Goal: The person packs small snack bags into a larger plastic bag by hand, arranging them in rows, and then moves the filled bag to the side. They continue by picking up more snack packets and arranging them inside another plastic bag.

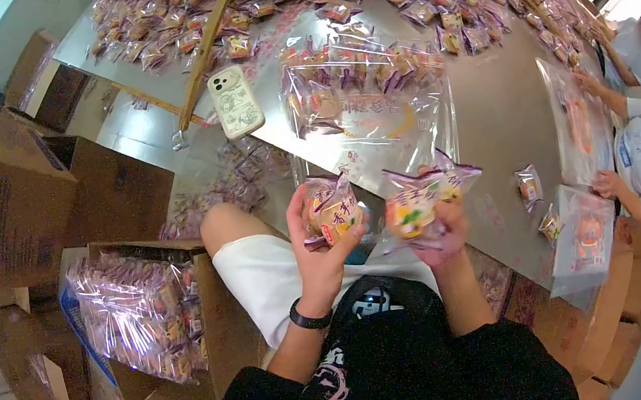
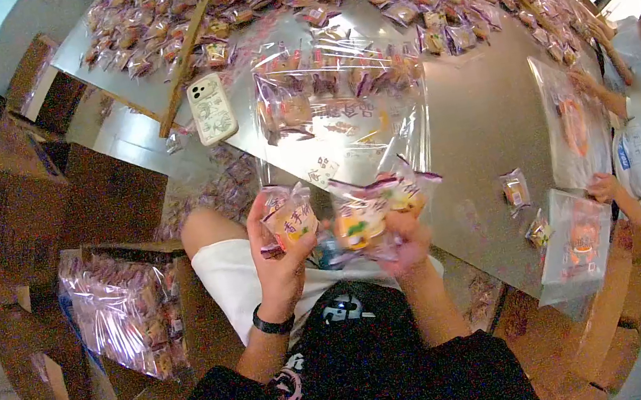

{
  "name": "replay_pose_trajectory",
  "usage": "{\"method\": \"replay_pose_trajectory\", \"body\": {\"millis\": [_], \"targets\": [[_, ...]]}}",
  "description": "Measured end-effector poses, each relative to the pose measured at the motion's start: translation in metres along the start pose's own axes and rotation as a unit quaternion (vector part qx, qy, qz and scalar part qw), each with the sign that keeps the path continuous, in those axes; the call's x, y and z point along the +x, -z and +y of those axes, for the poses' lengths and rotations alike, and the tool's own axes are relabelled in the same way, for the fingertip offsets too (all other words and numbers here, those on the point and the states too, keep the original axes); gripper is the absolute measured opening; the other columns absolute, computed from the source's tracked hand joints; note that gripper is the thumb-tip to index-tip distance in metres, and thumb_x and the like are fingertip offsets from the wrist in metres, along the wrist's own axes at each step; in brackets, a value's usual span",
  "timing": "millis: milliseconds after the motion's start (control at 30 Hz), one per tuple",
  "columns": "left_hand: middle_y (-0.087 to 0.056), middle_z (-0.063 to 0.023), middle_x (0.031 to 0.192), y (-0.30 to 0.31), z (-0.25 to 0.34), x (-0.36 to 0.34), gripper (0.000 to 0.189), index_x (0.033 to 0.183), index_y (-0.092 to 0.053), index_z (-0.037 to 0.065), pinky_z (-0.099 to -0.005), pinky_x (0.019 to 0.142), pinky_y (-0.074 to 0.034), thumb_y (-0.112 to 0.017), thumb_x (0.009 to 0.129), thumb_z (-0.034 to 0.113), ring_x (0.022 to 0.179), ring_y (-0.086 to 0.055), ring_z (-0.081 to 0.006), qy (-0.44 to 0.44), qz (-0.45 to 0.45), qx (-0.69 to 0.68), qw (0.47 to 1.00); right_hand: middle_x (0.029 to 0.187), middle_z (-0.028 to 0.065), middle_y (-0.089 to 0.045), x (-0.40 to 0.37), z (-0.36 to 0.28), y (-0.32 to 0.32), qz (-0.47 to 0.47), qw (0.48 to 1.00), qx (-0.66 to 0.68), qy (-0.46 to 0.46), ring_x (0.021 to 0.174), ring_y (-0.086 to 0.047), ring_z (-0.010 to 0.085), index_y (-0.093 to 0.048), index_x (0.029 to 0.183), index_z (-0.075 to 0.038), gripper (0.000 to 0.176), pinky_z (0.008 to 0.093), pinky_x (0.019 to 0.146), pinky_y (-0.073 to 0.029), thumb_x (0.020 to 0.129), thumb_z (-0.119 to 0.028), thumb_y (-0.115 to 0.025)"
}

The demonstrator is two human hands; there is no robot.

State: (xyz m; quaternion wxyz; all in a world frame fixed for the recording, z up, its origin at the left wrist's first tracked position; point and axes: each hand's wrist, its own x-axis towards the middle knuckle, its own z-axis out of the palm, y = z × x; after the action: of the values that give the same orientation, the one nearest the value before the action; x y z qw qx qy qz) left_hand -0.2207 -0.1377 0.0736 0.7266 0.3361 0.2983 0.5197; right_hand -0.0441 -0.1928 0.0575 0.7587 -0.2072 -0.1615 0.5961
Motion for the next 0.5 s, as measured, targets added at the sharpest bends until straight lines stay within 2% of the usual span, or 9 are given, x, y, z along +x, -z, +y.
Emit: {"method": "replay_pose_trajectory", "body": {"millis": [133, 167, 267, 367, 467, 500], "targets": [[-0.045, -0.0114, 0.145, -0.002, -0.01, -0.009, 0.091, 0.156, -0.025, 0.008, -0.0401, 0.11, -0.047, -0.077, 0.082, -0.006, 0.132, -0.052, -0.0253, 0.07, -0.013, -0.106, 0.992, 0.128, 0.0136, -0.061, -0.011, 0.018, 0.015, 0.108, 0.986, -0.127, -0.01, 0.118, -0.063, 0.0283, -0.041, 0.147, -0.004, 0.064, 0.0458, 0.104, -0.052, 0.087, -0.003, -0.064], [-0.043, -0.0116, 0.148, -0.004, -0.009, -0.011, 0.094, 0.157, -0.023, 0.009, -0.0417, 0.111, -0.046, -0.077, 0.082, -0.003, 0.133, -0.051, -0.0264, 0.063, -0.02, -0.153, 0.986, 0.123, 0.0103, -0.061, -0.01, 0.018, 0.012, 0.117, 0.987, -0.112, -0.007, 0.115, -0.063, 0.0244, -0.04, 0.147, -0.005, 0.068, 0.0412, 0.102, -0.052, 0.085, 0.002, -0.068], [-0.043, -0.0119, 0.148, 0.001, -0.014, -0.009, 0.098, 0.157, -0.022, 0.008, -0.0427, 0.112, -0.045, -0.081, 0.079, -0.001, 0.134, -0.05, -0.0269, -0.005, -0.007, -0.094, 0.996, 0.127, 0.0098, -0.058, -0.011, 0.021, 0.0, 0.108, 0.971, -0.196, 0.087, 0.118, -0.061, 0.0222, -0.041, 0.143, -0.003, 0.068, 0.0375, 0.102, -0.051, 0.082, 0.007, -0.071], [-0.044, -0.0122, 0.147, -0.003, -0.004, -0.006, 0.105, 0.157, -0.022, 0.008, -0.0425, 0.112, -0.045, -0.085, 0.073, -0.003, 0.135, -0.05, -0.0272, -0.002, -0.037, -0.143, 0.989, 0.131, 0.0102, -0.054, -0.011, 0.014, -0.003, 0.088, 0.929, -0.353, 0.065, 0.12, -0.058, 0.0203, -0.042, 0.138, -0.003, 0.068, 0.0347, 0.103, -0.049, 0.079, 0.008, -0.074], [-0.045, -0.0126, 0.145, -0.005, 0.008, -0.001, 0.11, 0.156, -0.022, 0.008, -0.0431, 0.112, -0.045, -0.086, 0.067, -0.008, 0.135, -0.05, -0.0277, -0.012, -0.093, -0.031, 0.995, 0.134, 0.0112, -0.052, -0.007, 0.016, -0.004, 0.048, 0.872, -0.476, 0.104, 0.119, -0.057, 0.0203, -0.041, 0.136, -0.004, 0.072, 0.0342, 0.103, -0.048, 0.075, 0.004, -0.078], [-0.046, -0.0127, 0.144, -0.003, 0.009, 0.001, 0.112, 0.155, -0.023, 0.008, -0.0437, 0.112, -0.046, -0.085, 0.065, -0.013, 0.134, -0.051, -0.028, 0.002, -0.1, -0.009, 0.995, 0.132, 0.0107, -0.053, -0.007, 0.022, -0.007, 0.082, 0.902, -0.412, 0.097, 0.119, -0.056, 0.0211, -0.04, 0.134, -0.005, 0.076, 0.0348, 0.105, -0.046, 0.071, 0.002, -0.081]]}}
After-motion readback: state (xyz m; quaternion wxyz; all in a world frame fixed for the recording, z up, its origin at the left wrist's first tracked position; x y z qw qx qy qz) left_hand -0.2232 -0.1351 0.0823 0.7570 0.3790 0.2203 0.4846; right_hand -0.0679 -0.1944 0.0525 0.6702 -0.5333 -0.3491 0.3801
